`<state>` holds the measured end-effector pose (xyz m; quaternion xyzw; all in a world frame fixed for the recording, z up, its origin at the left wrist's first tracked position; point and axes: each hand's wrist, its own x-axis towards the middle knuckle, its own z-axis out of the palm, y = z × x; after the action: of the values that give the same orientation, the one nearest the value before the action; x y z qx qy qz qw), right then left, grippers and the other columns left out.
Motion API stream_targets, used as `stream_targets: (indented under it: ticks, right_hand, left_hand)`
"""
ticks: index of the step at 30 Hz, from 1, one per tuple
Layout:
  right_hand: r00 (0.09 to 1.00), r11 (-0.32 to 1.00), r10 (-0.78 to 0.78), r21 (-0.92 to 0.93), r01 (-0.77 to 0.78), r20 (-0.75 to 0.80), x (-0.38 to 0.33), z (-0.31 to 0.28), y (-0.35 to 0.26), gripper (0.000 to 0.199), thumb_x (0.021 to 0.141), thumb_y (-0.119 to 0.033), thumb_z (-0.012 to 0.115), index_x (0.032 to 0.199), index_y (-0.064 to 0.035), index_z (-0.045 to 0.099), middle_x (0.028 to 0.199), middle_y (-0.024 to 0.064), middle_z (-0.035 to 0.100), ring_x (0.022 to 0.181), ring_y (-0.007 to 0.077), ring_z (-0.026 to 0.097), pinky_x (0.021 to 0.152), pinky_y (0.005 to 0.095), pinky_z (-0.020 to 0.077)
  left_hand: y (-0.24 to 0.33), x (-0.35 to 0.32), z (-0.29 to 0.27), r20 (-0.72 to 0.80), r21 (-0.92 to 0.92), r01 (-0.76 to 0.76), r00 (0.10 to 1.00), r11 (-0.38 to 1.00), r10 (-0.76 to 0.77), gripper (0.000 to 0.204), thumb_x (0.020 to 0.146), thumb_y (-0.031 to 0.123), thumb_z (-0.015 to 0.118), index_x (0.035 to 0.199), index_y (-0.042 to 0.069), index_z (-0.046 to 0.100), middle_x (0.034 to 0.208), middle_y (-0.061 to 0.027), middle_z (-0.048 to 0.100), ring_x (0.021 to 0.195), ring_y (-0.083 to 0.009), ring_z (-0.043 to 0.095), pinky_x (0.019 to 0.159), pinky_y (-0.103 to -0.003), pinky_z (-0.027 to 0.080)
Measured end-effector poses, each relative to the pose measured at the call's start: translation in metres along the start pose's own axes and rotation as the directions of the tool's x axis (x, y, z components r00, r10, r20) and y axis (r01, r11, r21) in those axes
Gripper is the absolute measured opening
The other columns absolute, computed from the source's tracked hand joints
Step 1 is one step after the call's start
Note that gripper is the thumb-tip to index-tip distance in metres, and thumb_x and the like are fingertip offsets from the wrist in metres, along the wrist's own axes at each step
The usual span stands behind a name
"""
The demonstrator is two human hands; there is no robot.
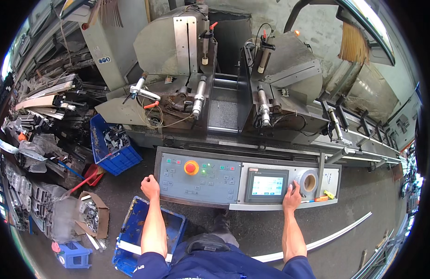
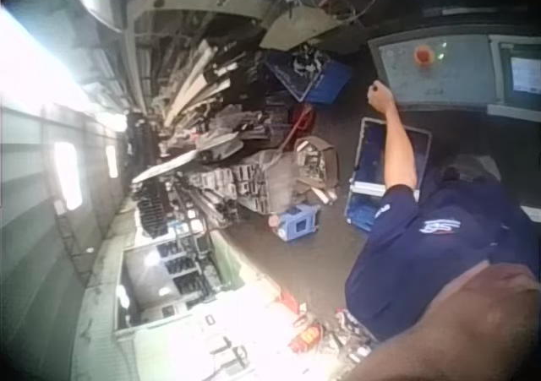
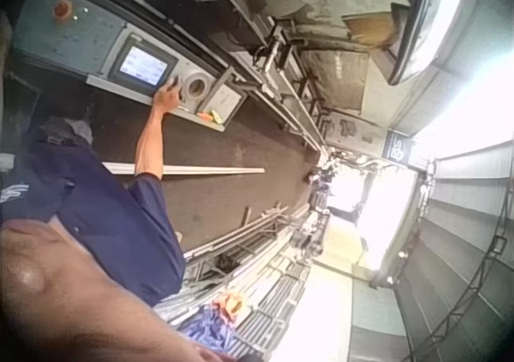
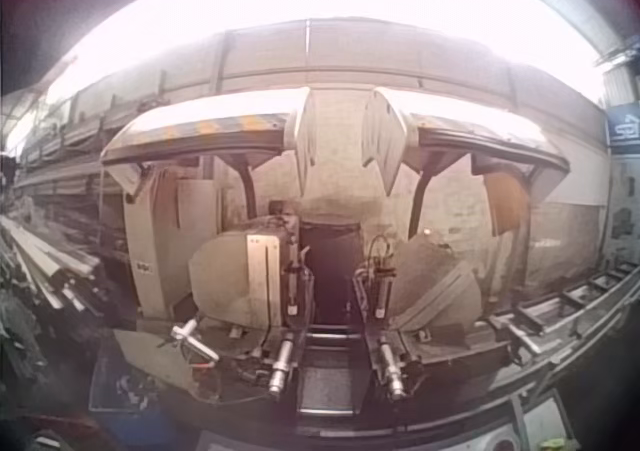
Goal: Operating a double-head industrial cutting machine to prepare a metal profile for assembly.
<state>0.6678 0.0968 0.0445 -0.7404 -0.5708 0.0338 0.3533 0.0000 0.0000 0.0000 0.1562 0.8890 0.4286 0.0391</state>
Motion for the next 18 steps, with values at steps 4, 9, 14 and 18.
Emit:
stream_targets:
  ticks: [4, 9, 14, 18]
  right_hand:
    - [1.000, 1.000, -0.017, 0.005, 0.017, -0.012, -0.008, 0.010, -0.001, 0.037, 0.118, -0.031, 0.070, 0.150, -0.0127, 0.073, 0.076, 0.0098, 0.066, 0.069, 0.0302, 0.068, 0.071, 0.0485, 0.0544]
    - [1.000, 1.000, 0.006, -0.020, -0.006, -0.001, -0.006, 0.006, -0.004, 0.036, 0.118, -0.030, 0.069, 0.150, -0.0128, 0.073, 0.078, 0.0114, 0.068, 0.071, 0.0321, 0.070, 0.073, 0.0493, 0.0555]
    - [1.000, 1.000, 0.007, -0.017, -0.007, -0.017, -0.002, -0.007, -0.009, 0.037, 0.118, -0.030, 0.069, 0.150, -0.0128, 0.073, 0.087, 0.0151, 0.076, 0.080, 0.0377, 0.076, 0.078, 0.0519, 0.0581]
    - [1.000, 1.000, 0.020, 0.000, -0.020, -0.011, -0.001, -0.011, -0.020, 0.037, 0.117, -0.029, 0.070, 0.150, -0.0118, 0.074, 0.108, 0.0199, 0.084, 0.095, 0.0412, 0.082, 0.089, 0.0519, 0.0614]
  left_hand:
    - [0.000, 0.010, -0.007, 0.014, 0.005, 0.005, 1.000, 1.000, -0.005, 0.048, 0.105, 0.037, 0.065, 0.092, -0.008, 0.078, 0.092, -0.0332, 0.080, 0.095, -0.0565, 0.078, 0.089, -0.064, 0.056]
    - [0.003, 0.008, -0.006, 0.035, 0.002, 0.003, 0.999, 1.000, -0.003, 0.048, 0.105, 0.036, 0.065, 0.092, -0.009, 0.078, 0.092, -0.0327, 0.081, 0.095, -0.0562, 0.079, 0.089, -0.064, 0.057]
    - [0.002, 0.003, -0.005, 0.028, -0.023, -0.003, 1.000, 1.000, 0.003, 0.046, 0.104, 0.034, 0.064, 0.094, -0.009, 0.078, 0.092, -0.0333, 0.080, 0.093, -0.0550, 0.079, 0.088, -0.063, 0.057]
    - [-0.001, 0.000, -0.003, 0.018, -0.054, -0.009, 1.000, 0.999, 0.010, 0.045, 0.102, 0.032, 0.064, 0.094, -0.010, 0.077, 0.091, -0.0342, 0.078, 0.091, -0.0544, 0.079, 0.086, -0.062, 0.056]
